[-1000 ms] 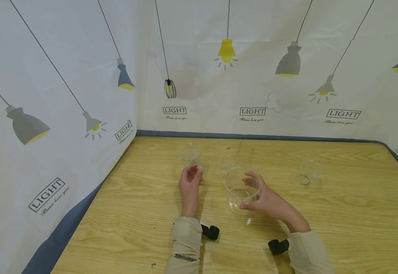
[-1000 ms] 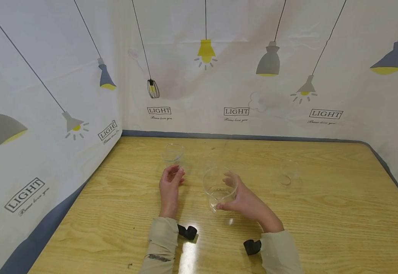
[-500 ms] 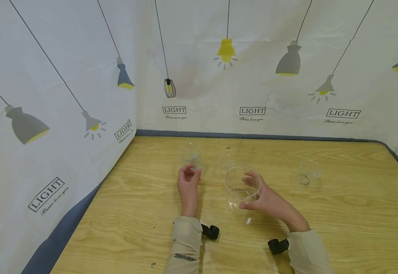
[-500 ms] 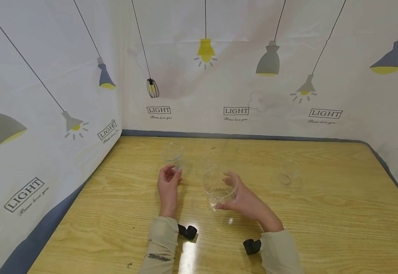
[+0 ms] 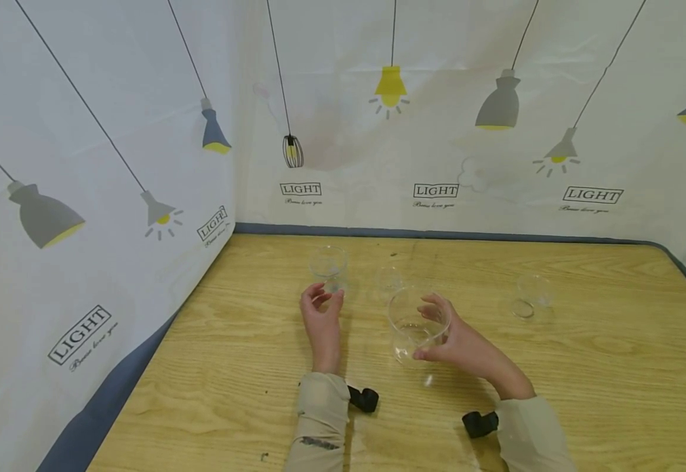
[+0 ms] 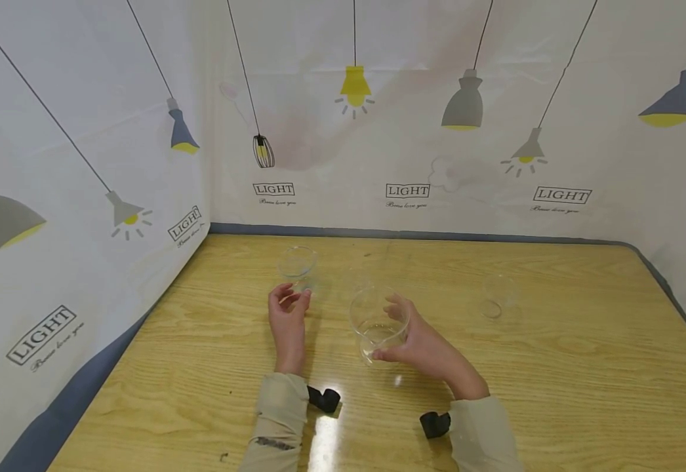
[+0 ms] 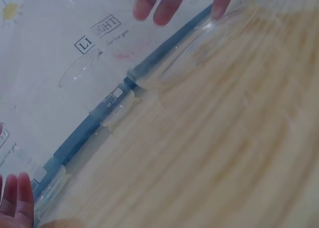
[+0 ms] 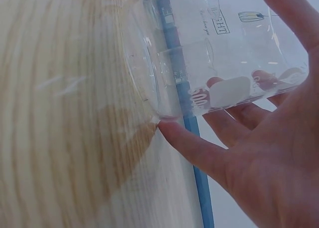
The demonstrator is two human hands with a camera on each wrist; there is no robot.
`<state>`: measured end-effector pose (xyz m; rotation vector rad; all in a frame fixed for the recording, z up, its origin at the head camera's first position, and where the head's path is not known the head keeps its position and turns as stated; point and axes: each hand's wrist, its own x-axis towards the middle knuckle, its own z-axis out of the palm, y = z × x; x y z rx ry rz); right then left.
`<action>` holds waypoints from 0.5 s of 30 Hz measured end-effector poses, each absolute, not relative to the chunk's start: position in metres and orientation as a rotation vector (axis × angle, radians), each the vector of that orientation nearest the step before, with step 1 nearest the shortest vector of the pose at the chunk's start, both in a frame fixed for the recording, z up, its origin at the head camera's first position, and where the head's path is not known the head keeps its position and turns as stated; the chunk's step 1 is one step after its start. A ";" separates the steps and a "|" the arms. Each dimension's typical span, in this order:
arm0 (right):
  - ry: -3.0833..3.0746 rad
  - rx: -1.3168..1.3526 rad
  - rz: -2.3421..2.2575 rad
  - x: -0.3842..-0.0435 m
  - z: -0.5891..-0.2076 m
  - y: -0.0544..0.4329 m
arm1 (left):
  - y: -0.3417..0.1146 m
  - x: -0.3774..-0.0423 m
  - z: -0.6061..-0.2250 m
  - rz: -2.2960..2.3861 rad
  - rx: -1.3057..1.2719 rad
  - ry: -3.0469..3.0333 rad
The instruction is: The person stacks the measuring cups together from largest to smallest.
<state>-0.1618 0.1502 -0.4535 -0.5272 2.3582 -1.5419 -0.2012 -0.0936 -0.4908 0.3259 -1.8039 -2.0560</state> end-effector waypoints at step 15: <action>2.353 -0.522 -1.546 -0.162 -0.453 0.150 | -0.094 -0.206 -0.495 -2.041 0.325 -1.752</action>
